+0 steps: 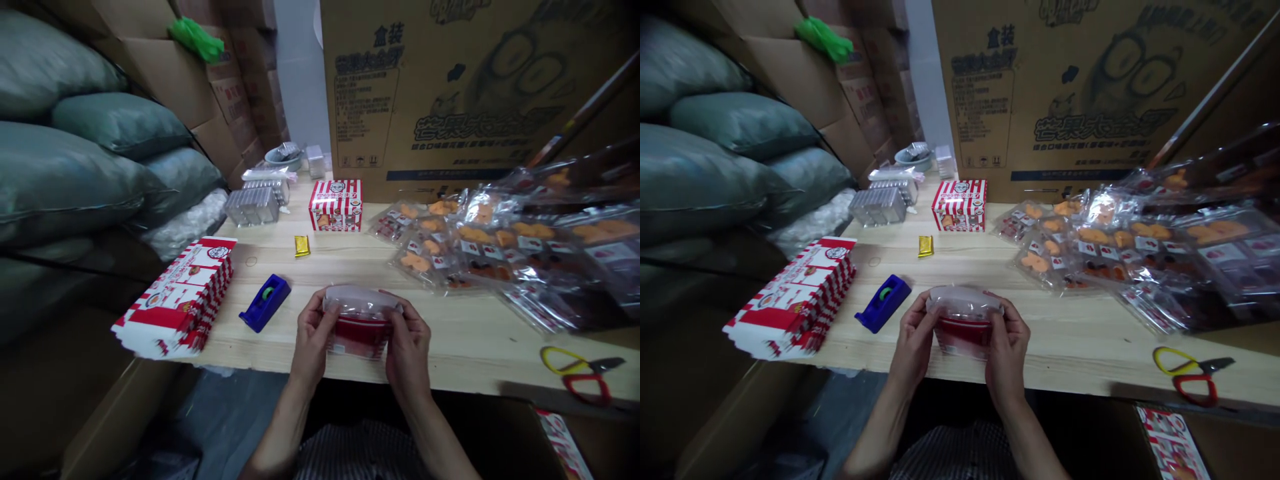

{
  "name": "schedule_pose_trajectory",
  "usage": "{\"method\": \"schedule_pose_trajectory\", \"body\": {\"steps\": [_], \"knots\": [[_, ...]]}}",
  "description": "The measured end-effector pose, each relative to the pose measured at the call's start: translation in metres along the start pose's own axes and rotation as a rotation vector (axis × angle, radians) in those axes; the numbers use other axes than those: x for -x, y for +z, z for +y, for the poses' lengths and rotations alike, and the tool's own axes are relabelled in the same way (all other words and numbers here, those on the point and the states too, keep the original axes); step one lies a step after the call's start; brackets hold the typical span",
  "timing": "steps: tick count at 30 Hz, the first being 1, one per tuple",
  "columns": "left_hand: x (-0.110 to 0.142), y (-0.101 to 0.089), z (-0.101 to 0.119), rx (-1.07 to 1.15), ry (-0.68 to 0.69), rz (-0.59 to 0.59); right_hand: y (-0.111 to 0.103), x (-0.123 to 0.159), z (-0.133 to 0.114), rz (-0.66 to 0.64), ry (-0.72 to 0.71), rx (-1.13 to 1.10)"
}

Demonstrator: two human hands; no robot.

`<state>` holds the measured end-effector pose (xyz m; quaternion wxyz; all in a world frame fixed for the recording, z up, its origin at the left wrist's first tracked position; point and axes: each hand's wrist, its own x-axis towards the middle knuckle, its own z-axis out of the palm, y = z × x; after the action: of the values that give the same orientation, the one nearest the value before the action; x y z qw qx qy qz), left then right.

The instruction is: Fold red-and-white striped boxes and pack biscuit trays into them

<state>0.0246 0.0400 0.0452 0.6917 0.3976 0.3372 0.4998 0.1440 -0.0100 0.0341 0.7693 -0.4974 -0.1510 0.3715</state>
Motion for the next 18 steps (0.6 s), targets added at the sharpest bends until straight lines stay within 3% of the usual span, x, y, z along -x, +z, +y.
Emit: {"method": "schedule_pose_trajectory", "body": {"steps": [3,12,18], "knots": [[0.001,-0.002,0.001,0.059,0.003,0.020,0.000,0.002,0.002,-0.008,-0.023,0.013],[-0.004,0.007,-0.004,-0.040,0.040,0.100,0.002,0.004,0.003,0.004,-0.065,0.069],[-0.013,0.004,0.002,0.037,-0.134,0.029,-0.003,-0.002,-0.001,-0.089,-0.002,-0.003]]}}
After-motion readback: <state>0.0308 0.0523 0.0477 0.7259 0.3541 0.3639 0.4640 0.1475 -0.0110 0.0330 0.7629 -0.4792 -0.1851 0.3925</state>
